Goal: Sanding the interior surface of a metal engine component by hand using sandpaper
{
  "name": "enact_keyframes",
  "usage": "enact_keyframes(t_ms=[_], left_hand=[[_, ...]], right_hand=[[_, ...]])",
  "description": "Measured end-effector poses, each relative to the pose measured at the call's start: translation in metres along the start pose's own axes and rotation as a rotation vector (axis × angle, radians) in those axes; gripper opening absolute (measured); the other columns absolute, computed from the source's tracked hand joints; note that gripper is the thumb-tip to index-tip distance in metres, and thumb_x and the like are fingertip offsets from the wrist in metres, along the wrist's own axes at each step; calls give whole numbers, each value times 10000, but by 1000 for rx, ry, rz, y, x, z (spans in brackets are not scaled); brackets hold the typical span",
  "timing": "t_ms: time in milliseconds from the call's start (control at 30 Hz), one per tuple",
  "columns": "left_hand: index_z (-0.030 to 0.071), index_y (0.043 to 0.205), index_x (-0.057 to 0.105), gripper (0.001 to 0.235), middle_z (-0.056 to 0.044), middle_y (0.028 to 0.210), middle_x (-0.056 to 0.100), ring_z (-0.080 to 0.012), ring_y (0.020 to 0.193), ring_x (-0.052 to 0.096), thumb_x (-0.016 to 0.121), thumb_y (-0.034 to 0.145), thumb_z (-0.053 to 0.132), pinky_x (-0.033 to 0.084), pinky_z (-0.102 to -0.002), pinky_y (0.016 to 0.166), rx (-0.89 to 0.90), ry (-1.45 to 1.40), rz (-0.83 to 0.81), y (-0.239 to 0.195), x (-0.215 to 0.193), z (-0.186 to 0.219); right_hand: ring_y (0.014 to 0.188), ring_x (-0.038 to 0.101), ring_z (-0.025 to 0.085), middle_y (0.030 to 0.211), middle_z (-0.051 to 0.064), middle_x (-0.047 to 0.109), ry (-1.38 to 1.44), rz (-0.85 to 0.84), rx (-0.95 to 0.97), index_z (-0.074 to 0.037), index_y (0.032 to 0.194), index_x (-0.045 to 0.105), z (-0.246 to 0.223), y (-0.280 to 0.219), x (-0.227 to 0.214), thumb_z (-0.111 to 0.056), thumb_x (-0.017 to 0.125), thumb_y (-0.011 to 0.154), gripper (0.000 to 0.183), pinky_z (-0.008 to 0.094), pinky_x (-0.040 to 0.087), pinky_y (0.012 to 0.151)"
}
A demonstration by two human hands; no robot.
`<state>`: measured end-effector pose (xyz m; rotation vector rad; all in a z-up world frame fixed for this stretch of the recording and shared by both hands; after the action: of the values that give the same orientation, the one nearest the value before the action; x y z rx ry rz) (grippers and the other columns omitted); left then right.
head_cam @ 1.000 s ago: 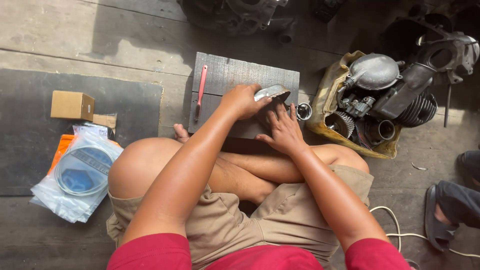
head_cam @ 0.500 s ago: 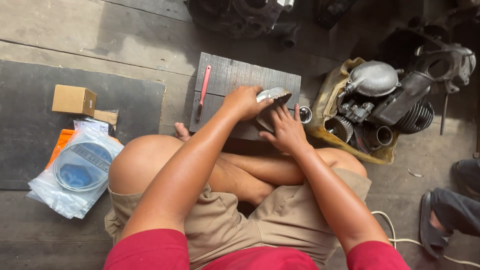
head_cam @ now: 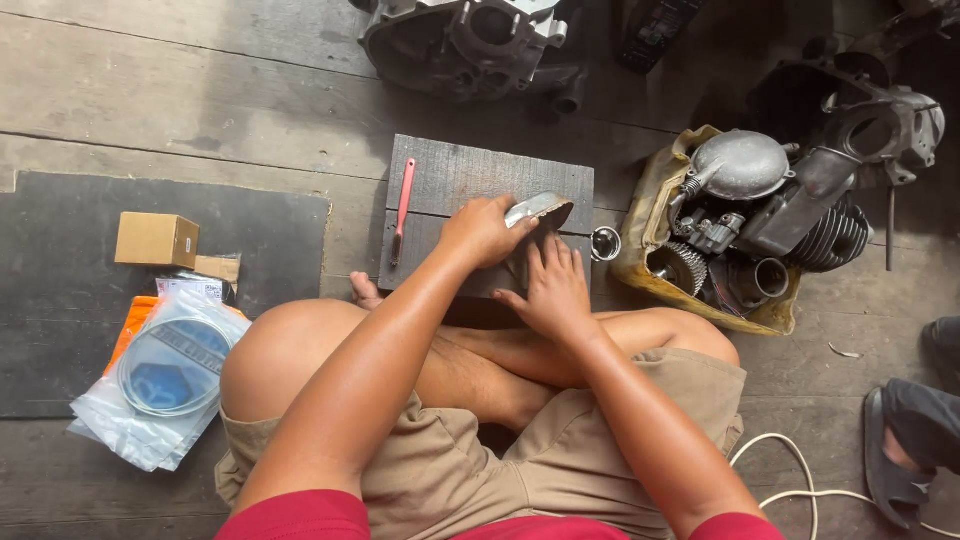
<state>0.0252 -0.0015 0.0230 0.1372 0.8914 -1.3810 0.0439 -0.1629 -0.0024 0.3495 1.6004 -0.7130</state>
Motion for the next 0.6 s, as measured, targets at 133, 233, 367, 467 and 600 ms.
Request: enact_keyframes(t_ms=[133, 233, 367, 467, 600], left_hand=[[154, 1339, 653, 579, -224, 1188, 720, -408, 1200, 664, 535, 943, 559, 522, -511, 1020, -51, -83, 5, 0, 6, -3], [152, 1341, 651, 595, -223, 1191, 720, -402, 1208, 660, 517, 947, 576, 527, -502, 1020, -86, -133, -1, 4, 14, -8], [174, 1310, 676, 572, -213, 1184, 724, -401, 1202, 658, 538, 934, 583, 531, -505, 1011, -92, -177, 15, 4, 10, -7], [193, 1314, 677, 566, -193, 1181, 731, -383, 1198, 666, 549, 928, 586, 537, -489, 1011, -134, -166, 6, 0, 12, -7], [165, 1339, 650, 582, -215, 1199, 722, -386, 1214, 659, 530, 943, 574, 535, -492, 1019, -164, -188, 51, -5, 7, 0]], right_hand=[[1569, 129, 410, 1666, 240, 232, 138, -97, 169, -32, 1575, 314, -5, 6, -8, -691, 667, 850, 1041, 739, 125, 1179], [1568, 168, 395, 1652, 262, 271, 139, -50, 88, -5, 1575, 296, 1, 11, 4, -797, 602, 829, 1130, 755, 101, 1164], [1560, 238, 354, 1649, 223, 316, 201, -33, -82, -34, 1584, 298, 10, 9, 5, -773, 663, 780, 1151, 692, 189, 1198], [1543, 288, 362, 1602, 244, 395, 181, -34, -56, -29, 1521, 376, 16, 17, 12, -725, 654, 830, 1020, 725, 142, 1190], [1545, 234, 424, 1622, 318, 293, 443, 62, -20, 22, 1453, 370, 2, 25, 14, -684, 666, 850, 975, 706, 73, 1210]])
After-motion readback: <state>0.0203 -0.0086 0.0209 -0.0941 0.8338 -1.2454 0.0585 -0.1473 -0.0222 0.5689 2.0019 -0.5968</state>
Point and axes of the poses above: each hand's wrist, its own y-axis towards the middle knuckle, its own x-axis out of the palm, z = x × y, the point moved 5 cm from there along y, towards the middle knuckle
